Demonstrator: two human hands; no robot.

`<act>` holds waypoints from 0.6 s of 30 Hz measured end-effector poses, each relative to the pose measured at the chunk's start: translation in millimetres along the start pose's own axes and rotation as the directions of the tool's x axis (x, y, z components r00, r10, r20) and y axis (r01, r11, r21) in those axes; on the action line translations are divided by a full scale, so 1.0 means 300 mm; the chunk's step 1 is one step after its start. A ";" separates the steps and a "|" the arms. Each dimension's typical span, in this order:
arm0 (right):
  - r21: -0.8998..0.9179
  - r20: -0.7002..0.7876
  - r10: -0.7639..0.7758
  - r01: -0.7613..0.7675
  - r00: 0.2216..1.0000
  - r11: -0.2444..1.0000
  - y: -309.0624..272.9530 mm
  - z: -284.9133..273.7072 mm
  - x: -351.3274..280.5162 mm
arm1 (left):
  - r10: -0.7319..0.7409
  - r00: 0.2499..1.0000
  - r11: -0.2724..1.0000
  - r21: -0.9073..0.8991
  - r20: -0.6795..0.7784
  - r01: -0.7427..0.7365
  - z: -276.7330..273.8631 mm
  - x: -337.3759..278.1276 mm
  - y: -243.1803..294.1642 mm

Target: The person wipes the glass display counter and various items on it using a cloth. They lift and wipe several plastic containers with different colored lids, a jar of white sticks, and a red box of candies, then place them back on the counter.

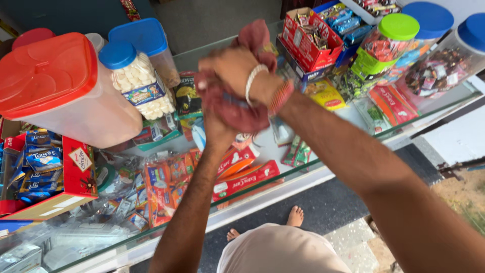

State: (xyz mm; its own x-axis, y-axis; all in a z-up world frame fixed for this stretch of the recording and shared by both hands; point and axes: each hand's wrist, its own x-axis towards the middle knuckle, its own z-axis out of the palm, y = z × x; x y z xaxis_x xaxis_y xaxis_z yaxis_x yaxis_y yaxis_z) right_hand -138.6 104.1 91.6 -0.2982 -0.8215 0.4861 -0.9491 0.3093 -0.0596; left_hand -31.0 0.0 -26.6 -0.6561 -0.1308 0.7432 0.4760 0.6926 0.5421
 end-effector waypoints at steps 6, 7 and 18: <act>0.371 -0.023 0.045 -0.034 0.999 0.928 0.169 -0.038 -0.049 | -0.197 0.980 0.974 -0.111 0.036 0.200 -0.018 0.030 0.054; 0.335 0.010 0.145 -0.140 0.989 0.932 0.165 -0.057 -0.088 | -0.167 0.986 0.980 -0.109 0.016 0.168 -0.022 0.032 0.065; -0.075 -0.364 0.236 -0.281 0.901 0.957 -0.281 -0.059 -0.290 | -0.006 0.999 0.984 -0.177 0.035 0.012 -0.031 -0.028 -0.023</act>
State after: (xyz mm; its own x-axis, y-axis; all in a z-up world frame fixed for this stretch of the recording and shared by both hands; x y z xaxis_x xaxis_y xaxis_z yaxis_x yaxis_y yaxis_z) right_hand -30.9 158.1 69.7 -0.4555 -0.4930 0.7412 -0.8168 0.5626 -0.1277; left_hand -23.4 -10.2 -32.9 -0.6790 -0.1101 0.7259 0.5644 0.5541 0.6120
